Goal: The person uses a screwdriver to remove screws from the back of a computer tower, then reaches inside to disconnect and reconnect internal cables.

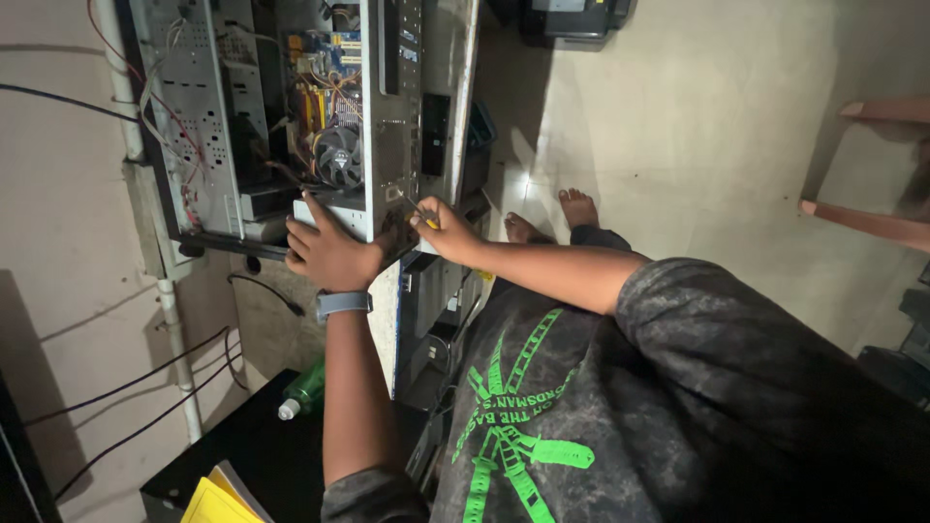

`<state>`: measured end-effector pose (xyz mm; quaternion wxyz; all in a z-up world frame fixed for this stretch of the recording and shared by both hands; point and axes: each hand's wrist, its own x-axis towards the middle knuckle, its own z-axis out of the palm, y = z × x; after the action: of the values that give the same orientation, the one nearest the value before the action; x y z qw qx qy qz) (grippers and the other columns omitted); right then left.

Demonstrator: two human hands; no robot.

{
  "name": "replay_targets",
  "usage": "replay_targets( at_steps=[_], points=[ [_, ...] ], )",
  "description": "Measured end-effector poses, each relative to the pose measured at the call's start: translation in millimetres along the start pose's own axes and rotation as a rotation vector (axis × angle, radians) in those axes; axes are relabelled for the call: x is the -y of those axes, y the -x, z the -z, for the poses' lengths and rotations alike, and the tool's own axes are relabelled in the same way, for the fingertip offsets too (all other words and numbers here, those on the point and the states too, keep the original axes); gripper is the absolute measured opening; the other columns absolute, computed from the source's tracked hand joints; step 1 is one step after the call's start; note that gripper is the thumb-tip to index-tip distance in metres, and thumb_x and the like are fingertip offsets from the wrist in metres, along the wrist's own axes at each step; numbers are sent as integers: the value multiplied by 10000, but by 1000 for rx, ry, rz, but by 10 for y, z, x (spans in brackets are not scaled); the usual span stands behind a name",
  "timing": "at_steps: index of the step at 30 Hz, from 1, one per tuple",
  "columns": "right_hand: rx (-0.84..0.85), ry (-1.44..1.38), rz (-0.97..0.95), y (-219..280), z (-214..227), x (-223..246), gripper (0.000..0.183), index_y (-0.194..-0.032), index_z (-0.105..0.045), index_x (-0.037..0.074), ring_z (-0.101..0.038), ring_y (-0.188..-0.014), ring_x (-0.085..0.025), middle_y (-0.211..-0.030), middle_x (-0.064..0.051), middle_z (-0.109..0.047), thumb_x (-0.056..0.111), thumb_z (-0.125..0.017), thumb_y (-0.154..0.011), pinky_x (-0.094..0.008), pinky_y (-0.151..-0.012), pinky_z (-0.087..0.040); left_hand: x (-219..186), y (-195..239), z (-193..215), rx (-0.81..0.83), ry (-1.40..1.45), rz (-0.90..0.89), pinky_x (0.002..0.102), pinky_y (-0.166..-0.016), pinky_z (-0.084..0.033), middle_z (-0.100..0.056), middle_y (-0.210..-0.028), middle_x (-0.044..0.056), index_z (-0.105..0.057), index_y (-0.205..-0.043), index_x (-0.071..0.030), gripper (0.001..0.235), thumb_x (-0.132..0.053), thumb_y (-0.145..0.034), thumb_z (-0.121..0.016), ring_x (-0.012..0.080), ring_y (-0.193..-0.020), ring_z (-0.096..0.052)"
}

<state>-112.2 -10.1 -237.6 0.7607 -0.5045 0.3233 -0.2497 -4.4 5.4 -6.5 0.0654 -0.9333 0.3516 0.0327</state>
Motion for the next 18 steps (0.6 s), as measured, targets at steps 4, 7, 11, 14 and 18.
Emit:
replay_targets(
  at_steps=[4, 7, 11, 14, 18],
  points=[
    [0, 19, 2, 12, 14, 58, 201, -1066, -526, 84, -502, -824, -87, -892, 9, -536, 239, -647, -1026, -291, -761, -459, -4, -10, 22, 20, 2, -4, 674, -1112, -210, -309, -1533, 405, -238, -1622, -112, 1383, -757, -560, -843, 513, -1424, -341],
    [8, 5, 68, 3, 15, 87, 206, -1078, -522, 79, -520, -869, -87, -920, 4, -549, 239, -642, -1031, -294, -802, -467, -5, -6, 49, 47, 18, 15, 687, -1118, -193, -287, -1540, 412, -220, -1623, -111, 1397, -762, -555, -842, 516, -1436, -316],
    [-1, 60, 28, 11, 27, 99, 219, -1082, -537, 76, -545, -885, -103, -933, -8, -579, 246, -657, -1016, -305, -812, -474, -21, -18, 52, 59, 16, 12, 699, -1112, -191, -279, -1547, 413, -213, -1624, -123, 1400, -752, -547, -848, 518, -1451, -299],
    [7, 34, -84, 6, -1, 93, 232, -1101, -539, 75, -504, -822, -138, -893, -42, -538, 264, -652, -1029, -326, -767, -464, 2, -26, 29, 80, 11, 24, 706, -1105, -181, -275, -1549, 408, -223, -1620, -124, 1397, -734, -539, -864, 521, -1438, -297],
    [-1, 30, 27, 11, -10, 98, 234, -1100, -547, 77, -561, -886, -113, -945, -24, -593, 265, -656, -1014, -307, -812, -486, 54, -29, 20, 55, 45, 20, 697, -1108, -203, -287, -1569, 367, -256, -1604, -142, 1364, -729, -536, -869, 478, -1474, -296]
  ],
)
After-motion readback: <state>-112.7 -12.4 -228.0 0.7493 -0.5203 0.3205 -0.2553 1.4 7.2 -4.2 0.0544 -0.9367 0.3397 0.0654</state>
